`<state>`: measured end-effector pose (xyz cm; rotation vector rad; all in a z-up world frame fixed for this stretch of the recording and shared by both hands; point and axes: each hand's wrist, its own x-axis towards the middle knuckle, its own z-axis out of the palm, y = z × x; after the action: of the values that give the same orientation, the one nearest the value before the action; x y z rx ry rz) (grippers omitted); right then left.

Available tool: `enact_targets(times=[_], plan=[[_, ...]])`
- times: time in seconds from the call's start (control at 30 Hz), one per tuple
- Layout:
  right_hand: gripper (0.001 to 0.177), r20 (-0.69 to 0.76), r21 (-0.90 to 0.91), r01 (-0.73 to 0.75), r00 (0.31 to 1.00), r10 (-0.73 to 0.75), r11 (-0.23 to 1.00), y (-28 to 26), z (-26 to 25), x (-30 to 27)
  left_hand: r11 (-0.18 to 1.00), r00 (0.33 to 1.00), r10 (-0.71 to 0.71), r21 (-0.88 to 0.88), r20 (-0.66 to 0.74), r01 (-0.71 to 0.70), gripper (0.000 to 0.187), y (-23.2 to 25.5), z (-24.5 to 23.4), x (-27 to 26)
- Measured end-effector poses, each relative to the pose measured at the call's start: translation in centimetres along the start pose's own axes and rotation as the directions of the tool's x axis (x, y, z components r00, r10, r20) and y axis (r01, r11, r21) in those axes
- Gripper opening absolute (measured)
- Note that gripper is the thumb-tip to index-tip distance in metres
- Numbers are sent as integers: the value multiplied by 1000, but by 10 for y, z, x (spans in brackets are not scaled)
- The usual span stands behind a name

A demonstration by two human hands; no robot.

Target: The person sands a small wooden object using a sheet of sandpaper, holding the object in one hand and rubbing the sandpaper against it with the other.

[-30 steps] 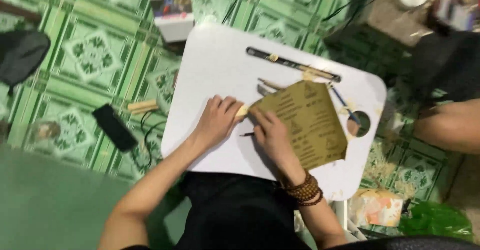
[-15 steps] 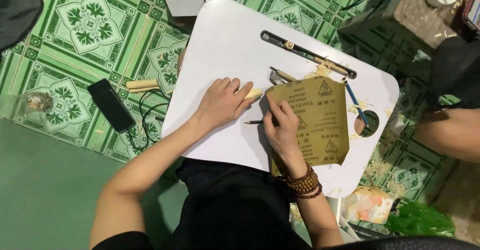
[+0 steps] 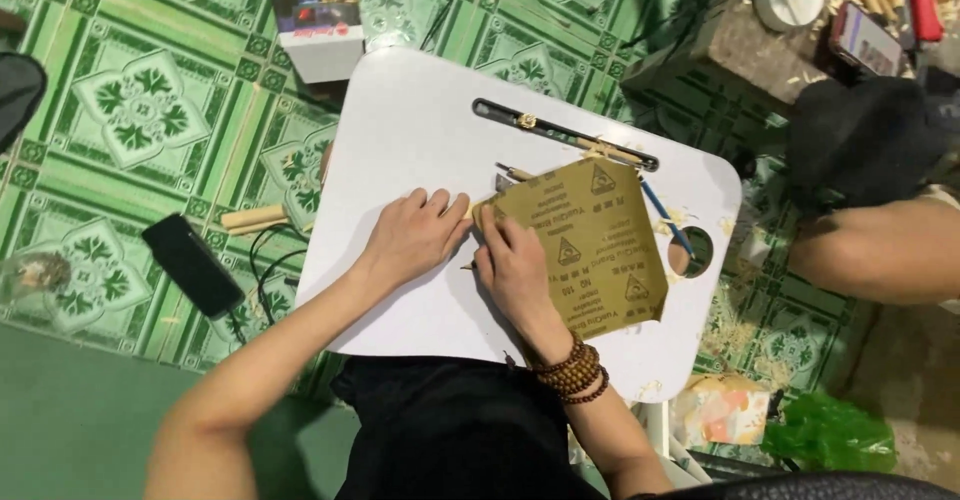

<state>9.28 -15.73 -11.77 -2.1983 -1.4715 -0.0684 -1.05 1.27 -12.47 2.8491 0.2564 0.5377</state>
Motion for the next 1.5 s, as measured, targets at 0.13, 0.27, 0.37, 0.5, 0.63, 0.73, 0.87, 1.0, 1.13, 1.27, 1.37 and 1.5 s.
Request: enact_targets(times=[0.13, 0.27, 0.37, 0.5, 0.63, 0.73, 0.87, 1.0, 1.13, 1.27, 1.37, 1.5], plan=[[45, -15, -41, -31, 999, 30, 999, 2, 5, -1, 1000, 1000, -13, 2, 18, 13, 32, 3, -5, 0], [47, -13, -29, -63, 998, 63, 998, -2, 8, -3, 1000, 998, -31, 6, 57, 31, 32, 2, -12, 4], [46, 7, -15, -80, 997, 80, 997, -3, 7, -5, 999, 996, -51, 16, 73, 50, 34, 2, -8, 3], [47, 28, -1, -96, 995, 96, 995, -2, 9, -4, 997, 993, -80, 28, 84, 78, 35, 5, -12, 4], [46, 31, -3, -117, 993, 117, 993, 3, 16, 1, 996, 994, -85, 41, 65, 82, 34, 5, -7, 3], [49, -1, -46, -87, 996, 87, 995, 2, 18, -2, 996, 997, -72, 59, 39, 70, 36, 1, -2, 4], [47, 19, -58, -80, 996, 82, 995, 0, 19, -5, 996, 998, -55, 69, 18, 53, 37, 2, 0, 4], [45, 9, -65, -96, 995, 97, 993, 5, 28, 5, 997, 999, -38, 61, 16, 37, 37, 2, 0, 2], [46, 16, -49, -91, 996, 92, 995, -2, 19, 0, 997, 997, -72, 26, 34, 71, 41, 1, -1, 5], [46, 7, -74, -66, 998, 66, 995, -1, 20, -7, 998, 998, -51, 32, 21, 51, 39, 3, 1, 2], [45, -22, -78, -66, 998, 65, 995, 0, 23, 2, 998, 999, -43, 39, 23, 42, 39, 4, 2, 1], [46, -38, -91, -52, 998, 49, 995, -2, 21, -4, 998, 997, -68, 10, 31, 68, 40, 3, 2, 0]])
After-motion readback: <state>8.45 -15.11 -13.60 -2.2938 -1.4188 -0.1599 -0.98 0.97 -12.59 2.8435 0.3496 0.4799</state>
